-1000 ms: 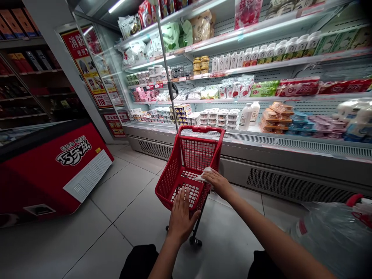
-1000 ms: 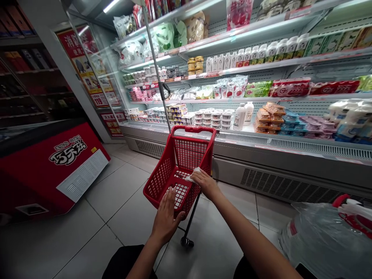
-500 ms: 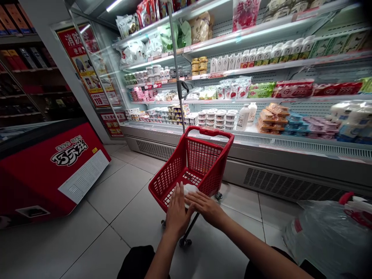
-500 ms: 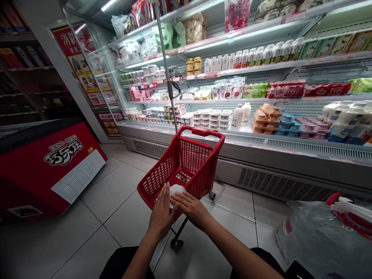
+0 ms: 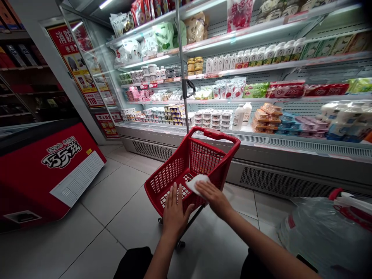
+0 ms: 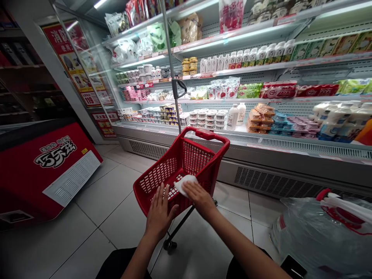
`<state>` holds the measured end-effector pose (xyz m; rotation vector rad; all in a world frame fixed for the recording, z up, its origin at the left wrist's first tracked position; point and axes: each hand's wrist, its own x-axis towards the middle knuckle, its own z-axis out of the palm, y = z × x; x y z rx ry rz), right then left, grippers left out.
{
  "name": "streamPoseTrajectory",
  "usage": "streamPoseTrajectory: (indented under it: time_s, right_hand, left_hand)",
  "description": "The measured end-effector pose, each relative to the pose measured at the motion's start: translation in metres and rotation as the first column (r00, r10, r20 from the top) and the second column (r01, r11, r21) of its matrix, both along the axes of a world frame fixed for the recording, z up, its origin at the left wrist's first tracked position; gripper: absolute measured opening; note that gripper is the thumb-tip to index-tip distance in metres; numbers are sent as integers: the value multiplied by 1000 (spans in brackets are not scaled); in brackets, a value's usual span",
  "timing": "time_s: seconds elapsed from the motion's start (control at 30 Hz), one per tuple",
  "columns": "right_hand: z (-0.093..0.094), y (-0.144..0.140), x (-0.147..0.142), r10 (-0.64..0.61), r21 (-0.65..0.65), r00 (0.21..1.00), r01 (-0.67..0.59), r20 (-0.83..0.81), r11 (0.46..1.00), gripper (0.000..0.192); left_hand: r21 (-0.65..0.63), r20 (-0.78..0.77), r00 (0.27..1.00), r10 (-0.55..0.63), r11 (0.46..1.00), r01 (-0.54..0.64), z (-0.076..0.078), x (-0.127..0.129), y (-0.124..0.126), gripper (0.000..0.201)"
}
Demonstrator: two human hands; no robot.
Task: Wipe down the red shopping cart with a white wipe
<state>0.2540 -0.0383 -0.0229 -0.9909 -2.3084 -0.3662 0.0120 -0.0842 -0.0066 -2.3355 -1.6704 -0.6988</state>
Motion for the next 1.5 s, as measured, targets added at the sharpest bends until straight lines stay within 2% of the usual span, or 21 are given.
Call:
streamPoseTrajectory:
  time_s: [0.07,0.13,0.23,0.33,0.4,0.5,0.63,0.7,0.8,0.9,0.97,1.07,1.2,1.27,1.33,1.5]
  right_hand:
    - [-3,-10,-18,64,-8,998,-64,26,998,67]
    - [1,-10,-16,89,0,994,-90,64,996,67]
    - [19,5,27,9,44,997,-13,80,999,72]
    - [42,24,85,-173,88,984,170,30,982,77]
    - [52,30,108,-250,90,968,249,9,964,80]
    - [50,28,102,-289,86,957,288,-2,954,78]
    - [34,18,57,-167,74,982,161,86,984,67]
    - [33,17,52,-106,64,987,99,119,993,67]
    - [47,26,83,-130,74,987,123,98,990,75]
    - [64,38,132,-277,95,960,272,32,957,90]
    - [71,41,151,-355,100,935,354,-3,930,97]
    - [67,35,145,-365,89,931,365,-18,927,96]
    - [56,18,106,-200,59,978,197,51,979,83]
    - [57,16,101,-126,52,988,122,89,991,79]
    - [63,21,115,-133,61,987,128,90,990,82]
    - [79,44,169,-372,100,927,374,-37,922,95]
  left_hand:
    - [30,-24,999,-43,999,43,0,10,2,89]
    - [49,-46,996,-75,996,77,0,14,2,90]
    - [48,-68,992,-102,993,105,2,5,2,88]
    - [25,-66,993,-98,995,100,5,-11,4,85]
    - [14,-68,995,-74,997,75,6,-17,6,83]
    - [18,-74,997,-27,999,29,6,-9,12,79]
    - [32,-97,991,-94,995,97,5,15,19,78]
    - [32,-108,985,-133,990,137,5,22,20,75]
    - [21,-103,980,-168,985,171,7,21,19,71]
    - [13,-92,977,-192,981,194,9,15,18,70]
    - [18,-88,976,-197,980,200,9,14,18,69]
    - [33,-89,976,-198,979,202,9,13,17,69]
    - [38,-101,974,-202,978,207,10,11,17,70]
    - [38,-108,973,-205,977,210,11,8,16,69]
    - [39,-113,972,-208,976,213,13,5,14,69]
    - [27,-119,973,-196,979,201,12,3,10,68]
